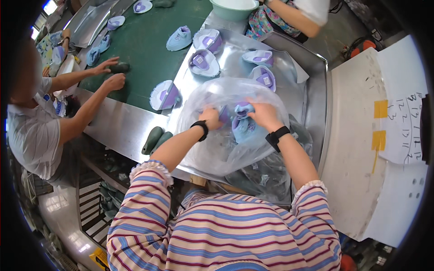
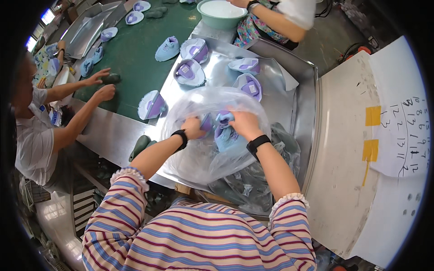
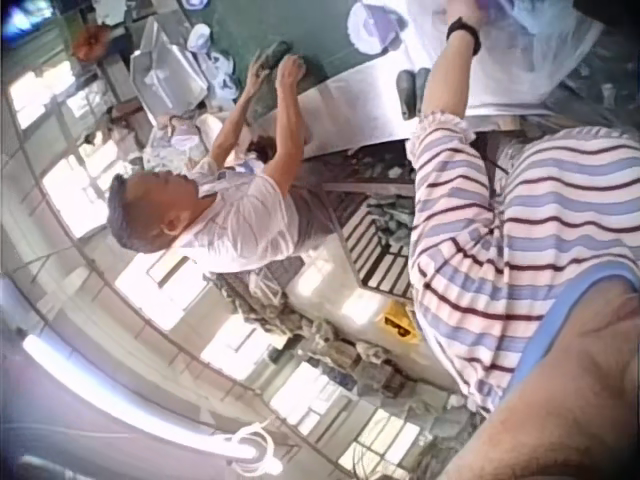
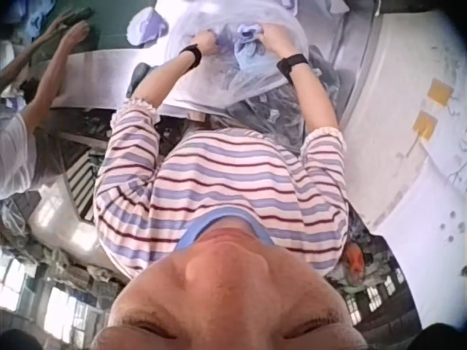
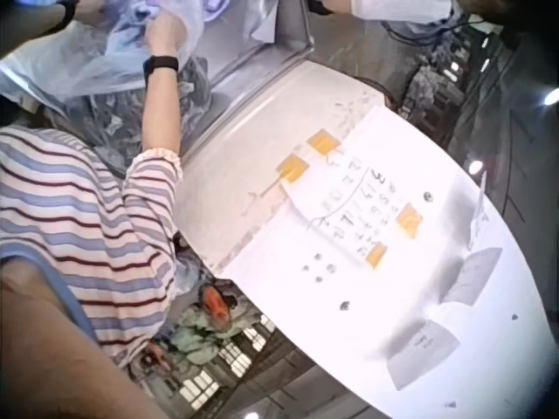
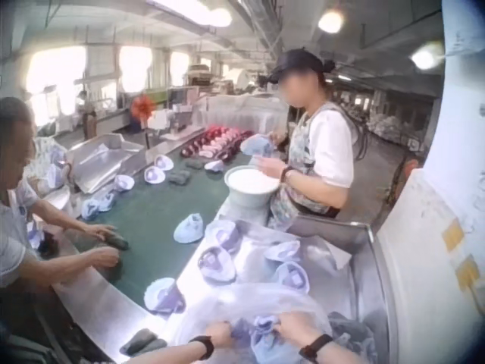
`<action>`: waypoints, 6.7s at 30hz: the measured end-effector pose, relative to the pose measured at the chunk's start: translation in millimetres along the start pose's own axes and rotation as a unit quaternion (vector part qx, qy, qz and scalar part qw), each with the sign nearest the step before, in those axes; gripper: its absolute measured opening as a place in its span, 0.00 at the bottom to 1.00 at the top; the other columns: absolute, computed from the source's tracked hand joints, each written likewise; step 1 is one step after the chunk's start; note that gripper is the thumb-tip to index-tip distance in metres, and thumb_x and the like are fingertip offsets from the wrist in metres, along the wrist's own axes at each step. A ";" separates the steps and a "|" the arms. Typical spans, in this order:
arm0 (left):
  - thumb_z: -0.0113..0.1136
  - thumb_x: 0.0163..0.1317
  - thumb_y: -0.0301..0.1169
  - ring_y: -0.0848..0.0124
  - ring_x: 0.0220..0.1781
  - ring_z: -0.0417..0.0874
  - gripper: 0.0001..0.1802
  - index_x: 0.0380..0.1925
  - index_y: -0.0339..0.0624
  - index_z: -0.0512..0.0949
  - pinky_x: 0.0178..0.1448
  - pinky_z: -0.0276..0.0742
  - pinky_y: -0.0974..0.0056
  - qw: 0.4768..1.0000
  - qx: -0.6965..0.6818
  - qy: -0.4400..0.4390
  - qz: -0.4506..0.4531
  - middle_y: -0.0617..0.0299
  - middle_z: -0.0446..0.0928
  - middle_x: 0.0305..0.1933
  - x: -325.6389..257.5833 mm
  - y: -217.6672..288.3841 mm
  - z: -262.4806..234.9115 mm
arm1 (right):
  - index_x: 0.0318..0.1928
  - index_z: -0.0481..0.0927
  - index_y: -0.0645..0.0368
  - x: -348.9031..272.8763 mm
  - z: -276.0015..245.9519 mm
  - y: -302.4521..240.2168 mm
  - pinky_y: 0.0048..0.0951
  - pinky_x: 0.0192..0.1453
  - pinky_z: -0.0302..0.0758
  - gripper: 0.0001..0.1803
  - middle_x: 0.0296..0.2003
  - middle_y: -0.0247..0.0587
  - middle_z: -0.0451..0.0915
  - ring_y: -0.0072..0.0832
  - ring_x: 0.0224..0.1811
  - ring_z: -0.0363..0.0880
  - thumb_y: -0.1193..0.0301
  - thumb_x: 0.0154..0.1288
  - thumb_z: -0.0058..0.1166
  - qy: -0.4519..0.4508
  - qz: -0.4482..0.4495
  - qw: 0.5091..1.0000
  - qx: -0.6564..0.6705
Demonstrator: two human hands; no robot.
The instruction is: The person unpacks light blue slippers from a plastic bag and places them onto a green conveyor belt. They handle the slippers one by one, occasionally adjusting the camera headstrap, while other workers in the background perform similar tasks.
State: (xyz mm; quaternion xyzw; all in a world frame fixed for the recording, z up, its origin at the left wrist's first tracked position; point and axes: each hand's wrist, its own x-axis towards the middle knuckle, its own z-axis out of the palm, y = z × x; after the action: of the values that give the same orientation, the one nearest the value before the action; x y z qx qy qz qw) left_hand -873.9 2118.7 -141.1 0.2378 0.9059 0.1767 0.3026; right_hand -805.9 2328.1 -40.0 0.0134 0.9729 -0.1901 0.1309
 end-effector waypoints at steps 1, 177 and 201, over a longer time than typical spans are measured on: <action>0.64 0.42 0.40 0.51 0.53 0.68 0.24 0.35 0.32 0.77 0.56 0.65 0.61 0.993 0.061 0.059 0.087 0.45 0.70 0.47 -18.8 -3.6 -9.3 | 0.56 0.68 0.44 -3.1 -2.7 4.9 0.41 0.44 0.72 0.31 0.46 0.54 0.73 0.49 0.44 0.74 0.62 0.48 0.60 0.028 -0.017 0.999 -0.017; 0.60 0.49 0.34 0.61 0.39 0.77 0.16 0.38 0.39 0.75 0.43 0.73 0.60 0.947 -0.293 0.104 0.077 0.58 0.76 0.37 -541.3 -11.5 88.9 | 0.49 0.74 0.51 -200.9 85.4 -292.9 0.27 0.38 0.74 0.19 0.44 0.34 0.74 0.32 0.41 0.72 0.72 0.53 0.50 -0.596 -0.647 0.466 0.098; 0.56 0.48 0.24 0.58 0.36 0.76 0.11 0.34 0.42 0.76 0.41 0.73 0.59 0.982 -0.087 0.167 -0.026 0.57 0.75 0.32 -443.9 -100.1 -14.7 | 0.42 0.76 0.58 -112.9 69.5 -188.2 0.34 0.44 0.72 0.13 0.37 0.42 0.77 0.39 0.40 0.74 0.72 0.55 0.50 -0.409 -0.469 0.769 0.144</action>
State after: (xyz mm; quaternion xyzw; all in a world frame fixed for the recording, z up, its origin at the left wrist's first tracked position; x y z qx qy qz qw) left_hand -603.2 1794.8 29.5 0.1544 0.9307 0.2842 0.1707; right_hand -693.8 2130.4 -3.9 -0.5049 0.6738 -0.3534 0.4077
